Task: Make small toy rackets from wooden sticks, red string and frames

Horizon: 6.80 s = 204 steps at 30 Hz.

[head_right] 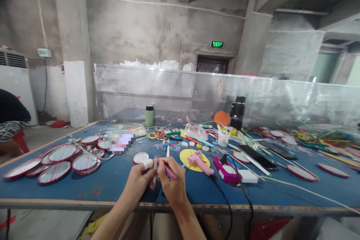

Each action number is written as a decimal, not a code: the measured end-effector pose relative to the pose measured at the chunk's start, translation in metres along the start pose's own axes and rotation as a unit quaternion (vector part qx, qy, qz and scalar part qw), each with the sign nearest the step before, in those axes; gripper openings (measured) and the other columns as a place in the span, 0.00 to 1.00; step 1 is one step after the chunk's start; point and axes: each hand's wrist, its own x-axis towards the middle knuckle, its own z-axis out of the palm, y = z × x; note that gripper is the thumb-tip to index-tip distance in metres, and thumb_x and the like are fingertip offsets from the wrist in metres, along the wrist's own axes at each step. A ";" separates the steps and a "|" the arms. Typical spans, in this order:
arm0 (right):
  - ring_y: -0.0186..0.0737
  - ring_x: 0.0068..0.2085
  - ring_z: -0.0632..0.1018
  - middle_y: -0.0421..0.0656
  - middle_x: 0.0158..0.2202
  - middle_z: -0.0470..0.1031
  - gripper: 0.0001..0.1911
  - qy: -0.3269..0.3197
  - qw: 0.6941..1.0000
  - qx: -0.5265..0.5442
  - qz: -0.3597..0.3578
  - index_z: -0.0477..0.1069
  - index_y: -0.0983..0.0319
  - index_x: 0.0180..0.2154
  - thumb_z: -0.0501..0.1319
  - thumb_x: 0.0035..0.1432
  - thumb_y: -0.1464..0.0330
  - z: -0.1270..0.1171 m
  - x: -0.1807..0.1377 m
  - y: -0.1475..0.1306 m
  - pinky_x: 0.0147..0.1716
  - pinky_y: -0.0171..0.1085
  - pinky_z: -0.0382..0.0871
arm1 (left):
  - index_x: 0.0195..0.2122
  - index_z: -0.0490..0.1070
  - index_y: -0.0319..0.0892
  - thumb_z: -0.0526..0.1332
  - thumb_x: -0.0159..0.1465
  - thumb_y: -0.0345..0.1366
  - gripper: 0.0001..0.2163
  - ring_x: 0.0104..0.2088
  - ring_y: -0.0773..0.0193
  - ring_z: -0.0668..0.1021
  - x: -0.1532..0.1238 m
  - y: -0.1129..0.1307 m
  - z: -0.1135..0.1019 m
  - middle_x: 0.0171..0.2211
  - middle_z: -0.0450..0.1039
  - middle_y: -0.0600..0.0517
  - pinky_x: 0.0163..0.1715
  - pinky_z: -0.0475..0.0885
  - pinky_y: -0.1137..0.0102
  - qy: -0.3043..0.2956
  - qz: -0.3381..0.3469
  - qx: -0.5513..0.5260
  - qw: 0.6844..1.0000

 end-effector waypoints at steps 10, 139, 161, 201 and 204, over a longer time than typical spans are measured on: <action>0.33 0.24 0.77 0.40 0.27 0.76 0.08 0.001 1.000 -0.010 -0.003 0.73 0.61 0.33 0.57 0.64 0.68 0.001 0.000 -0.002 0.27 0.31 0.71 | 0.30 0.72 0.39 0.59 0.63 0.45 0.13 0.15 0.69 0.69 0.000 -0.004 -0.003 0.14 0.64 0.58 0.19 0.61 0.76 -0.006 -0.004 0.013 1.000; 0.32 0.24 0.77 0.39 0.28 0.76 0.07 -0.003 1.000 -0.003 0.001 0.74 0.61 0.35 0.57 0.63 0.68 0.000 0.000 -0.003 0.27 0.31 0.73 | 0.27 0.72 0.40 0.59 0.63 0.43 0.13 0.15 0.68 0.71 -0.001 -0.004 -0.004 0.13 0.67 0.57 0.19 0.62 0.76 -0.016 -0.005 0.009 1.000; 0.34 0.25 0.78 0.41 0.28 0.77 0.08 0.001 1.000 -0.012 0.006 0.73 0.61 0.32 0.57 0.63 0.68 0.001 -0.001 -0.002 0.23 0.29 0.72 | 0.28 0.72 0.40 0.59 0.63 0.43 0.12 0.15 0.68 0.71 -0.002 -0.003 -0.003 0.12 0.67 0.57 0.18 0.62 0.76 -0.009 -0.015 0.007 1.000; 0.34 0.24 0.77 0.40 0.27 0.76 0.08 0.004 1.000 -0.023 -0.007 0.73 0.61 0.33 0.57 0.63 0.69 0.001 -0.002 -0.003 0.25 0.30 0.72 | 0.24 0.70 0.40 0.58 0.64 0.46 0.16 0.15 0.68 0.70 -0.003 -0.003 -0.003 0.12 0.67 0.56 0.18 0.61 0.77 -0.011 -0.006 0.004 1.000; 0.33 0.24 0.77 0.40 0.27 0.76 0.08 0.006 1.000 -0.018 0.000 0.73 0.61 0.32 0.57 0.63 0.69 0.001 -0.002 -0.003 0.25 0.30 0.72 | 0.24 0.69 0.40 0.57 0.64 0.47 0.18 0.15 0.68 0.71 -0.003 -0.001 -0.003 0.12 0.67 0.56 0.18 0.62 0.76 -0.009 -0.006 0.010 1.000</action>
